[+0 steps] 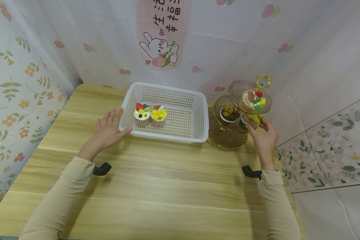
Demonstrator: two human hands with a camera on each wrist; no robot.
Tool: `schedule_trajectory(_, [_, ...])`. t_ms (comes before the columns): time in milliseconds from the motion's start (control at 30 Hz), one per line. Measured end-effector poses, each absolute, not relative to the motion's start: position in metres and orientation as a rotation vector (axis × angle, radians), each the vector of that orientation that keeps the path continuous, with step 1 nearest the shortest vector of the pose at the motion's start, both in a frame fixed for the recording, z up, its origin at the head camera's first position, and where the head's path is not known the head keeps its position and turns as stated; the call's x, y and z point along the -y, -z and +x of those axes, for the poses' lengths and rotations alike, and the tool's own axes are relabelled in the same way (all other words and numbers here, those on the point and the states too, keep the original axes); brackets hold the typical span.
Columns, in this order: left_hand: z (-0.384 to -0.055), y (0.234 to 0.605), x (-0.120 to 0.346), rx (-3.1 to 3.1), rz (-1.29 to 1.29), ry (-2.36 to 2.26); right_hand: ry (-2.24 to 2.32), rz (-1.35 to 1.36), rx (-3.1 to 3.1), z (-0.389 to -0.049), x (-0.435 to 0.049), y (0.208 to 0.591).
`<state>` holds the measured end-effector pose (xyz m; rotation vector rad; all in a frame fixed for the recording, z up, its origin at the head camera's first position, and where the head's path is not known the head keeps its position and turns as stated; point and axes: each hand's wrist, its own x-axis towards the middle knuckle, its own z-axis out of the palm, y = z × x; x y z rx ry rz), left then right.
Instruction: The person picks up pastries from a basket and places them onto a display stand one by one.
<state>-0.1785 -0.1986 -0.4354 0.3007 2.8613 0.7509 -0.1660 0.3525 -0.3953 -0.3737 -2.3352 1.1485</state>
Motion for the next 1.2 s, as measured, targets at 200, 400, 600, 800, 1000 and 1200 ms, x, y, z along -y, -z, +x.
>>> schedule_trajectory(200, [-0.179,0.437,0.199,-2.875,0.305,-0.758,-1.13,-0.397,2.34,-0.169,-0.354,0.401])
schedule_trajectory(400, [-0.178,0.436,0.199,-2.867,0.308,-0.774,-1.12,-0.421,2.363,-0.17,-0.353,0.403])
schedule_trajectory(600, [-0.178,0.436,0.199,-2.874,0.307,-0.763,-1.115,-0.383,2.352,-0.172,-0.353,0.406])
schedule_trajectory(800, [-0.178,0.438,0.199,-2.874,0.303,-0.778,-1.102,-0.382,2.352,-0.174,-0.353,0.407])
schedule_trajectory(1000, [-0.177,0.437,0.199,-2.873,0.305,-0.789,-1.108,-0.367,2.353,-0.176,-0.353,0.41])
schedule_trajectory(1200, [-0.178,0.438,0.2,-2.87,0.309,-0.785,-1.099,-0.346,2.351,-0.177,-0.353,0.412])
